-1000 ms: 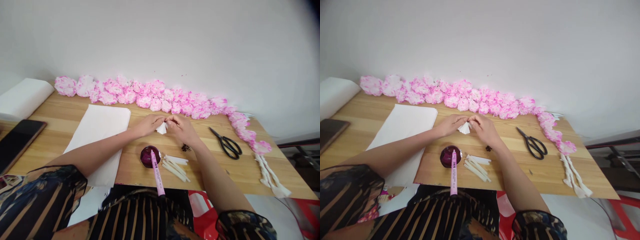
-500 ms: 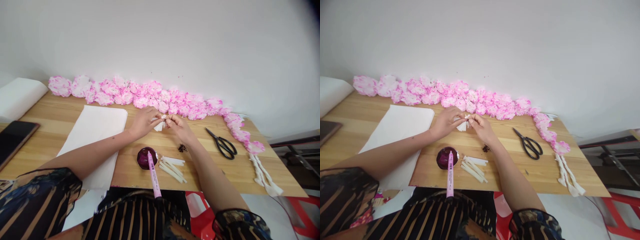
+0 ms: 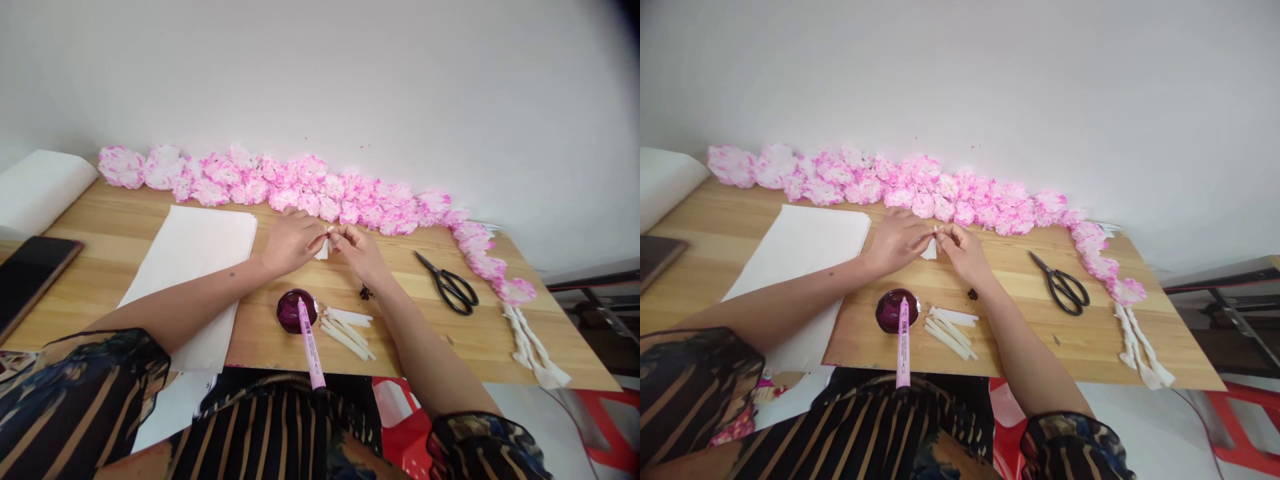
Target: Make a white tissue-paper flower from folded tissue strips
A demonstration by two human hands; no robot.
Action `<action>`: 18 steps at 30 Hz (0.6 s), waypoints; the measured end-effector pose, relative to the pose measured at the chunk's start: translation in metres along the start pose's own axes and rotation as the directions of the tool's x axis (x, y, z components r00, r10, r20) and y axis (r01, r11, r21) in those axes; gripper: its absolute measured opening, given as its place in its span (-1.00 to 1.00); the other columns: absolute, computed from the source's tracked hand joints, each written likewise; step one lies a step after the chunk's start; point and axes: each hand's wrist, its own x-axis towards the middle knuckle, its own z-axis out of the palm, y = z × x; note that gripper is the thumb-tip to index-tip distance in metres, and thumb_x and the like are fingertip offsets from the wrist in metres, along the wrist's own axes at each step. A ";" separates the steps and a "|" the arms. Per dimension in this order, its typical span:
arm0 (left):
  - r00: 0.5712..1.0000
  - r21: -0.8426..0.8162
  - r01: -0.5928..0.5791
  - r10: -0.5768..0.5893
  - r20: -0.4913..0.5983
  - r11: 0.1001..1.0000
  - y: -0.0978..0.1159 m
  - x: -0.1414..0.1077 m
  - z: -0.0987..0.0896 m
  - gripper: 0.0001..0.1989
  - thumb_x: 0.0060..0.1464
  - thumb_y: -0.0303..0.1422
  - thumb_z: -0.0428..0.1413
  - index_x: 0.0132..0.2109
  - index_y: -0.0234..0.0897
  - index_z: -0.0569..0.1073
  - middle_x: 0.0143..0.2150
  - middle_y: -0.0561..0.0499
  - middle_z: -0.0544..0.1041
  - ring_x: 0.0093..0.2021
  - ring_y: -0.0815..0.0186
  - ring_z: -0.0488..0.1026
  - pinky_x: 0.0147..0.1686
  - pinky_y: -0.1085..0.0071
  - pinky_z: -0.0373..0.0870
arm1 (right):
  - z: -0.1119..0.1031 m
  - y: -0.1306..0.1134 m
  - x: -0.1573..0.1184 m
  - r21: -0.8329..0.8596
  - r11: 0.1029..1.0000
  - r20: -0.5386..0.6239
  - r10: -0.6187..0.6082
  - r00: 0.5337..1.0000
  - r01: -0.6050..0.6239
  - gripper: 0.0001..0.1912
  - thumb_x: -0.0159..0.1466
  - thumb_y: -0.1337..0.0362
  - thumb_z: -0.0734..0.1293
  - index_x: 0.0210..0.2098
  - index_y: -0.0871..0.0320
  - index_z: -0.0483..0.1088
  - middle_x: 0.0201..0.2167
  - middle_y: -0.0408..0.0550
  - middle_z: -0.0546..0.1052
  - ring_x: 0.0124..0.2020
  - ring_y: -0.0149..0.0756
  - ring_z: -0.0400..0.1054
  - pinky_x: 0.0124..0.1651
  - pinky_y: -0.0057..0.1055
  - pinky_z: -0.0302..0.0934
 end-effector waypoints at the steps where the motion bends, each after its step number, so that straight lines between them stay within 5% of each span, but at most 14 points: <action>1: 1.000 0.010 0.003 -0.003 -0.002 1.000 0.000 0.000 0.001 -0.75 0.20 -0.43 0.02 -0.41 -0.27 0.51 -0.42 -0.02 0.56 -0.32 0.24 0.39 -0.21 0.24 0.16 | 0.001 0.000 0.000 -0.001 1.000 -0.013 0.002 1.000 -0.002 -0.77 0.32 0.09 0.28 -0.35 0.11 0.37 -0.43 -0.17 0.43 -0.36 -0.34 0.30 -0.21 -0.35 0.20; 8: 0.994 -0.070 0.105 -0.106 -0.001 0.992 0.002 0.001 0.002 -0.76 0.11 -0.47 0.02 -0.48 -0.27 0.47 -0.50 0.01 0.51 -0.40 0.28 0.36 -0.27 0.29 0.16 | 0.000 -0.003 0.000 -0.207 0.978 -0.096 -0.048 0.994 0.027 -0.87 0.29 0.21 0.27 -0.32 0.11 0.40 -0.38 -0.12 0.50 -0.34 -0.29 0.34 -0.20 -0.33 0.17; 13: 0.954 -0.182 0.301 -0.295 0.062 0.936 0.001 0.000 -0.001 -0.80 0.07 -0.43 0.03 -0.46 -0.27 0.49 -0.49 0.00 0.51 -0.46 0.32 0.34 -0.40 0.36 0.13 | -0.006 -0.007 0.001 -0.561 0.816 -0.077 -0.217 0.973 0.138 -0.83 0.32 0.32 0.19 -0.41 0.08 0.33 -0.36 -0.01 0.51 -0.27 -0.16 0.33 -0.16 -0.27 0.13; 18: 0.913 -0.266 0.407 -0.388 0.122 0.874 -0.002 -0.001 -0.001 -0.86 0.00 -0.41 0.05 -0.44 -0.27 0.49 -0.47 0.01 0.54 -0.45 0.31 0.38 -0.43 0.39 0.16 | -0.008 -0.002 0.000 -0.683 0.708 -0.016 -0.264 0.964 0.183 -0.81 0.36 0.35 0.14 -0.36 0.09 0.30 -0.33 0.06 0.49 -0.24 -0.10 0.29 -0.16 -0.24 0.10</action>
